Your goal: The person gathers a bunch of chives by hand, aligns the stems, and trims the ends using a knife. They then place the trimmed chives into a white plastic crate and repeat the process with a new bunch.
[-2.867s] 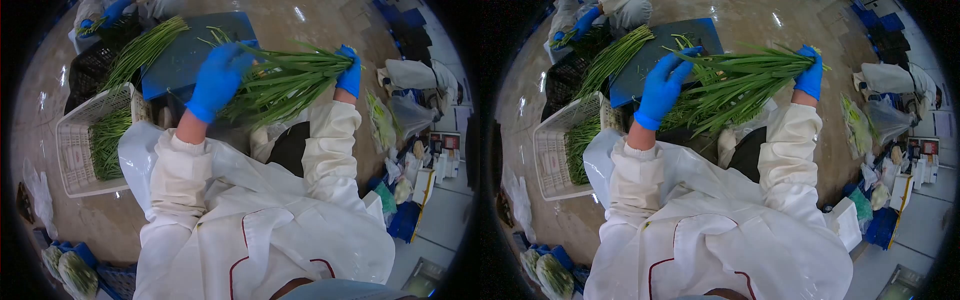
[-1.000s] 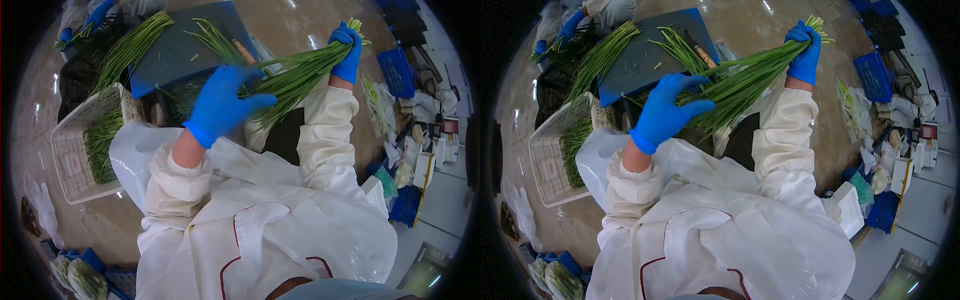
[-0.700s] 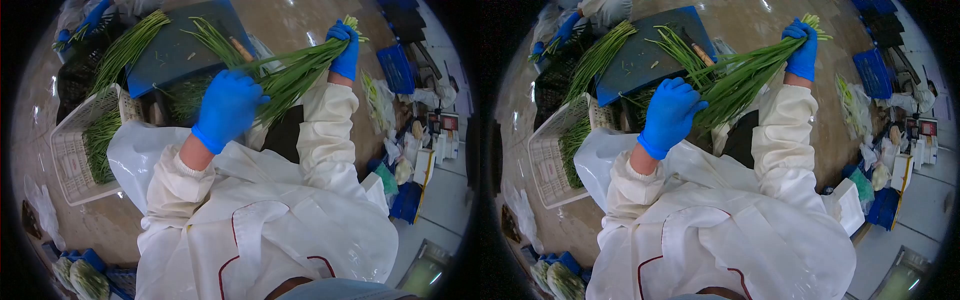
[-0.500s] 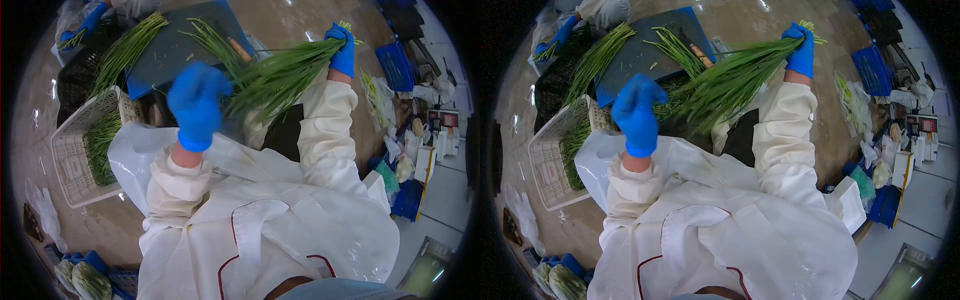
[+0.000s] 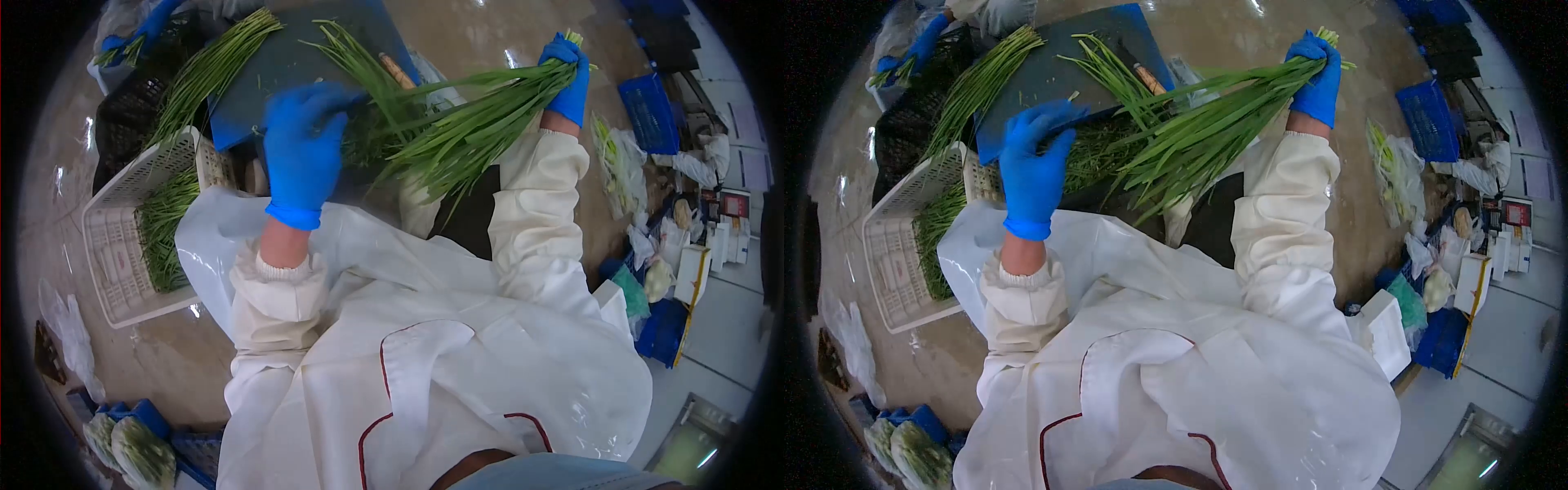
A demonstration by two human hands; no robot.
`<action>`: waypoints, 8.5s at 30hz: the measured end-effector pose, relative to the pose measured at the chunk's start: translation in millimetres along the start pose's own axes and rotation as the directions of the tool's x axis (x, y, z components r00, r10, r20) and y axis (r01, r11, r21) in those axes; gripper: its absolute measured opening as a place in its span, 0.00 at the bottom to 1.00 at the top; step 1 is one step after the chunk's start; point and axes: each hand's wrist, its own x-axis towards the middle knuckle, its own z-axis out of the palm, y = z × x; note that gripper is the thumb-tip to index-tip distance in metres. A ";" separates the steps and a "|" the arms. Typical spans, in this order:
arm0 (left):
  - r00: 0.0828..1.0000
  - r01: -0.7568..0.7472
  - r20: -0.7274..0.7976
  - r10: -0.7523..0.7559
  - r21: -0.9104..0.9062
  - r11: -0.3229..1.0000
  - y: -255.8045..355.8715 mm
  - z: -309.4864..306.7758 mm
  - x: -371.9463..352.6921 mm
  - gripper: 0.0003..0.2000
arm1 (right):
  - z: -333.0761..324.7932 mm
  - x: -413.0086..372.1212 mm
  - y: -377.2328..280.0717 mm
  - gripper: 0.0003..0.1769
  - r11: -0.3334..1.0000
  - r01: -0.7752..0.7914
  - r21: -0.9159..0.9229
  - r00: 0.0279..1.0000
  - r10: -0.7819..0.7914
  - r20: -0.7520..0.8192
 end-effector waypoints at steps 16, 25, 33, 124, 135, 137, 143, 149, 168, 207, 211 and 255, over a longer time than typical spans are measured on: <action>0.977 0.061 0.213 -0.012 -0.225 0.973 26.4 42.8 -14.0 0.06 | -2.7 6.2 4.7 0.03 0.999 -0.024 -0.038 0.999 0.023 -0.027; 0.981 -0.042 -0.192 -0.024 -0.332 0.942 29.6 36.4 -14.1 0.01 | -26.0 14.2 -11.8 0.05 0.987 -0.058 -0.149 0.998 0.055 -0.026; 0.979 0.133 -0.126 -0.162 -0.213 0.968 0.7 0.0 2.9 0.06 | -18.0 3.1 -16.8 0.04 0.973 0.074 -0.217 0.996 -0.084 -0.033; 0.966 -0.243 0.146 0.212 0.245 0.939 10.1 14.9 3.2 0.09 | -33.7 5.7 -1.7 0.13 0.102 0.100 -0.990 0.780 -0.626 0.015; 0.981 0.075 -0.164 -0.106 -0.186 0.980 -22.4 -12.2 3.2 0.12 | -66.4 11.2 -41.2 0.04 0.257 0.107 -0.960 0.817 -0.573 -0.062; 0.977 0.055 -0.211 -0.034 0.096 0.994 -21.7 -12.5 2.5 0.12 | -72.9 5.9 -47.8 0.04 -0.198 0.005 -0.980 0.851 -0.513 0.108; 0.972 -0.010 -0.232 0.029 0.084 0.996 5.2 -1.2 3.8 0.10 | -91.7 15.0 -52.9 0.05 -0.677 -0.060 -0.734 0.857 -0.412 0.309; 0.986 -0.165 0.051 0.157 0.251 0.954 25.9 34.4 7.0 0.10 | -46.5 4.5 -5.3 0.04 -0.822 -0.140 -0.551 0.906 -0.332 0.264; 0.960 -0.015 -0.277 -0.026 -0.146 0.989 9.4 63.4 0.9 0.07 | -81.8 16.8 5.7 0.18 -0.632 -0.162 -0.758 0.828 -0.504 0.244; 0.937 0.312 0.182 -0.297 -0.057 0.948 -16.9 124.7 26.8 0.16 | -57.4 50.0 57.7 0.03 0.664 0.253 -0.704 0.756 -0.590 -0.284; 0.910 0.393 0.167 -0.380 -0.051 0.918 -3.4 120.5 29.1 0.16 | -51.1 47.5 64.9 0.04 0.673 0.201 -0.712 0.779 -0.551 -0.301; 0.947 -0.096 -0.273 0.168 0.259 0.961 -25.5 19.5 14.3 0.08 | -123.2 27.9 -87.7 0.11 0.412 0.235 -0.880 0.784 -0.616 -0.078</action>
